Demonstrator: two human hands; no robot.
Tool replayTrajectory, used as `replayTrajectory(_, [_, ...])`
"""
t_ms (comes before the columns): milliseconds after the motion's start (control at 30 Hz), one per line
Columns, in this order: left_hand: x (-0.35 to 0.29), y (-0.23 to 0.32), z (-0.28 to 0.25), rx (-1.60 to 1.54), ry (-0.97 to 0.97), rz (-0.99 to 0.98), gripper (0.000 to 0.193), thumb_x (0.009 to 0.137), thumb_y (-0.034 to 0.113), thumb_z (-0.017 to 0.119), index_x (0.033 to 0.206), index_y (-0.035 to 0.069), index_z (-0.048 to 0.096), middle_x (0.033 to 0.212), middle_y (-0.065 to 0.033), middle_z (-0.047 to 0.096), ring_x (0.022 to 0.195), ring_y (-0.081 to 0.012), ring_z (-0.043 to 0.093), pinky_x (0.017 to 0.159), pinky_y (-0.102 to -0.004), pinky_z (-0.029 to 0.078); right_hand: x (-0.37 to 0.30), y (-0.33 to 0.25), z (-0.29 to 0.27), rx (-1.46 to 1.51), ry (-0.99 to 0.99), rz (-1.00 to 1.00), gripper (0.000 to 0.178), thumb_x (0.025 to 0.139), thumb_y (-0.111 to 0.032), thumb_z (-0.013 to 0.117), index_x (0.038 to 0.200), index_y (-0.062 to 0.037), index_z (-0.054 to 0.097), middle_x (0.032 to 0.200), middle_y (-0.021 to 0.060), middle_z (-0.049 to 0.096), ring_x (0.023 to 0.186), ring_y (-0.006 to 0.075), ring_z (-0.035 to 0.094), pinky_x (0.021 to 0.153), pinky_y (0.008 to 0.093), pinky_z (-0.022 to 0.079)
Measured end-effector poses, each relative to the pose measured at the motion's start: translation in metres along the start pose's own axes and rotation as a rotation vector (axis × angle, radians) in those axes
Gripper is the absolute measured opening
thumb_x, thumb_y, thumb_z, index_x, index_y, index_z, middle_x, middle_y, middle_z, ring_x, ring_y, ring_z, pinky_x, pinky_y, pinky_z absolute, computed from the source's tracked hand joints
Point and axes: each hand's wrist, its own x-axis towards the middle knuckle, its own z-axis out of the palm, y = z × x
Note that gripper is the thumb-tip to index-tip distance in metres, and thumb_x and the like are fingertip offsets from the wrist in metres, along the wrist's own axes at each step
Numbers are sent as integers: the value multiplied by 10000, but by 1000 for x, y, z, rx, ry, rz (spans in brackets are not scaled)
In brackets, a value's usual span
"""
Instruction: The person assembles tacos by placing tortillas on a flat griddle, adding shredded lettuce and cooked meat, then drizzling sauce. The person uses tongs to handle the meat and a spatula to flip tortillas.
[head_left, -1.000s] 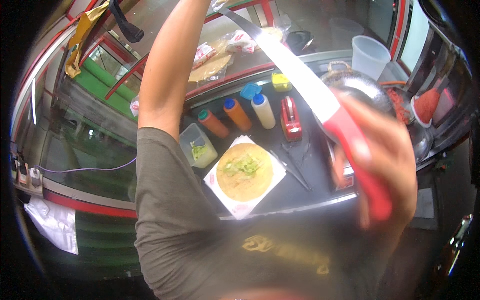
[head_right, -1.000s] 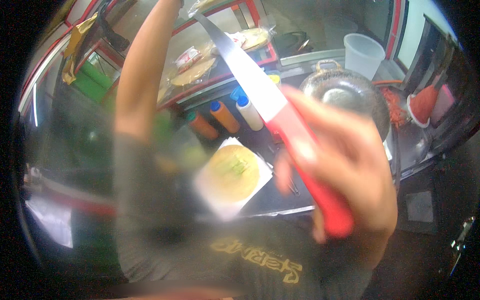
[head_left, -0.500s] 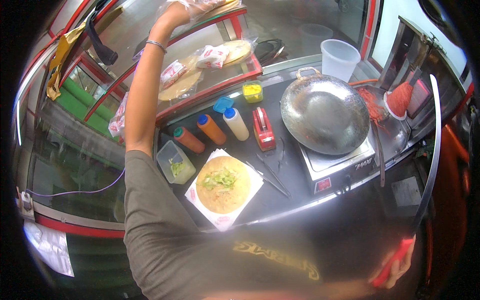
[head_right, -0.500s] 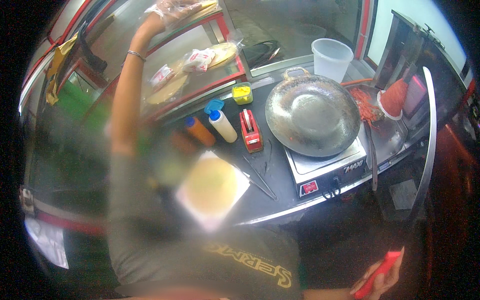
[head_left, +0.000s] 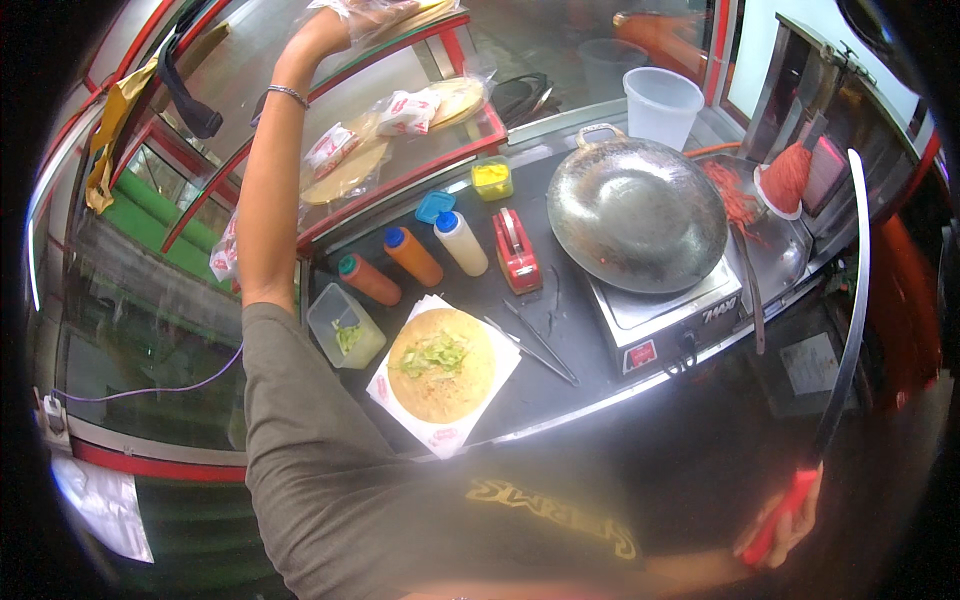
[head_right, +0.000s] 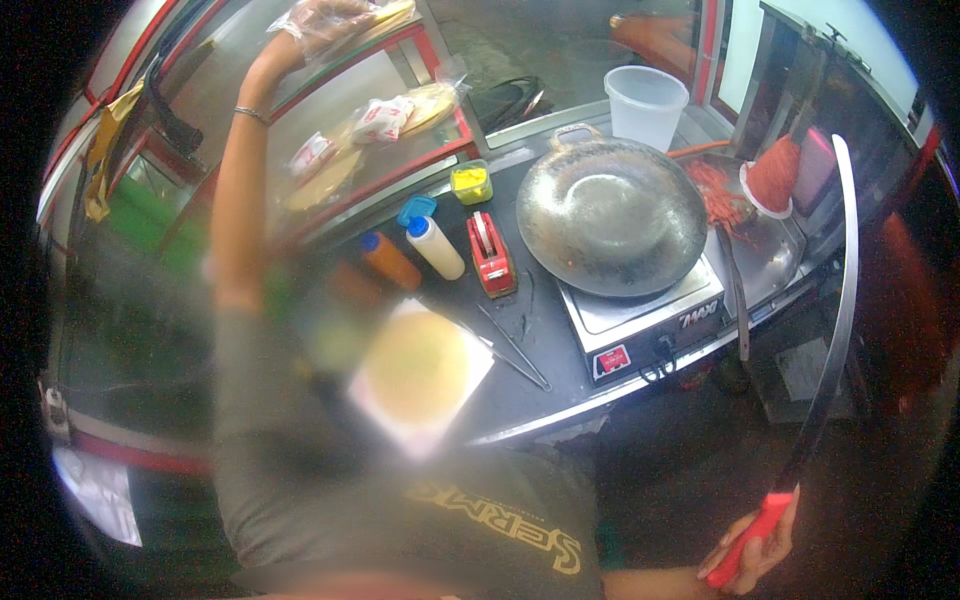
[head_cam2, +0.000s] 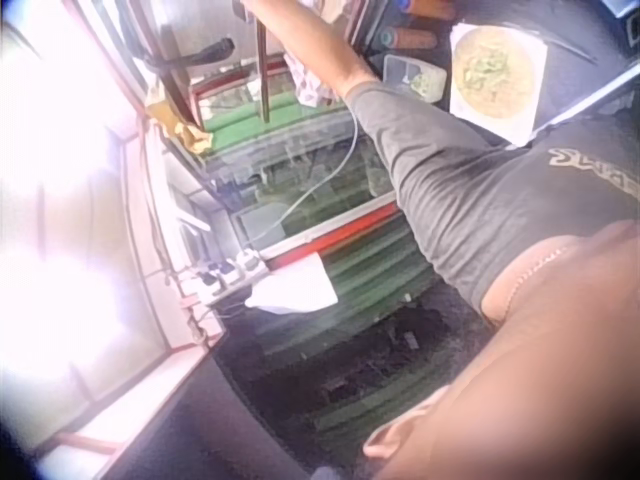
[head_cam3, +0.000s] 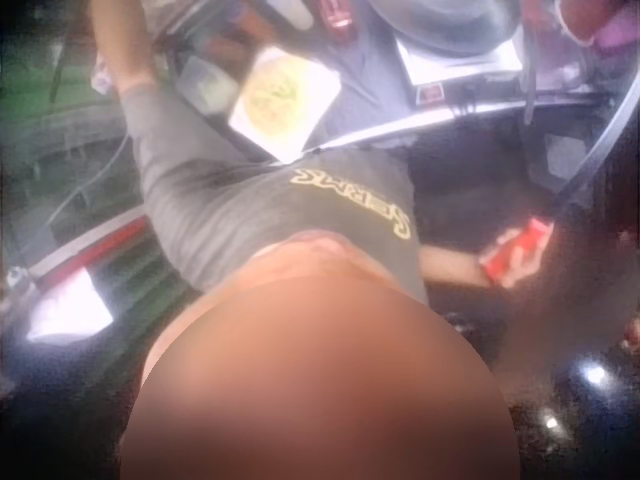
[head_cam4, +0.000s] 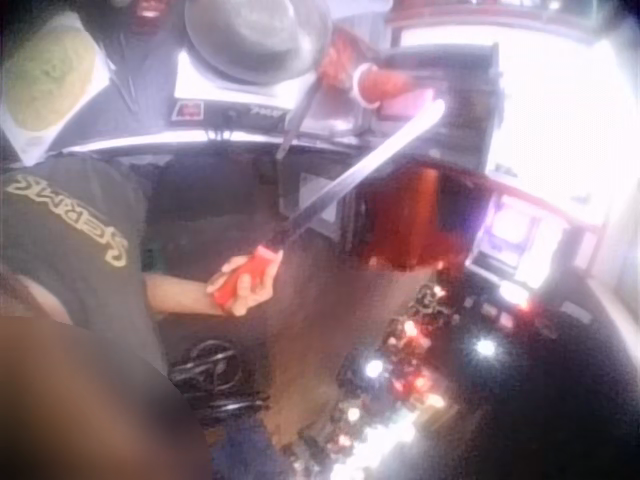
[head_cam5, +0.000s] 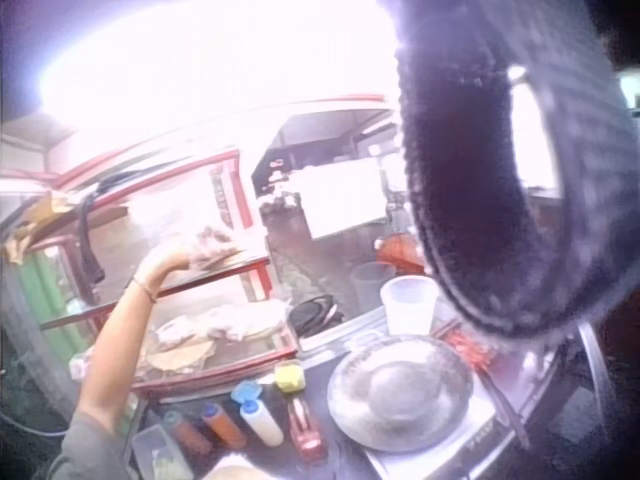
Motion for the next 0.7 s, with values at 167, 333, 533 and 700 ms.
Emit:
replayTrajectory(167, [-26,44,24,525,388,526,209,1002,185,728,1173,96,808,1001,-58,782,874,-189,725,790,-372,577,1,-11,7,367,11,435,577,1077,-246,546,1592,1,463,1289,313,664,553,109,538,497,217,517])
replayTrajectory(333, [-28,80,32,824,459,268,206,986,136,747,1174,79,806,996,-67,785,886,-181,732,809,-359,586,-1,-23,17,354,239,560,883,1040,-211,608,1708,107,125,747,190,636,376,182,568,357,291,481])
replayTrajectory(533, [0,78,20,623,556,190,216,977,104,770,1183,52,804,1020,-77,796,907,-178,741,834,-347,597,5,-21,20,304,145,530,874,1036,-209,600,1710,105,141,759,183,640,378,155,558,353,272,437])
replayTrajectory(700, [-16,97,2,309,680,269,227,969,78,788,1190,29,802,1039,-86,806,924,-176,749,855,-336,606,2,-31,24,215,194,606,871,1023,-214,621,1712,92,185,808,177,665,401,134,549,375,255,426])
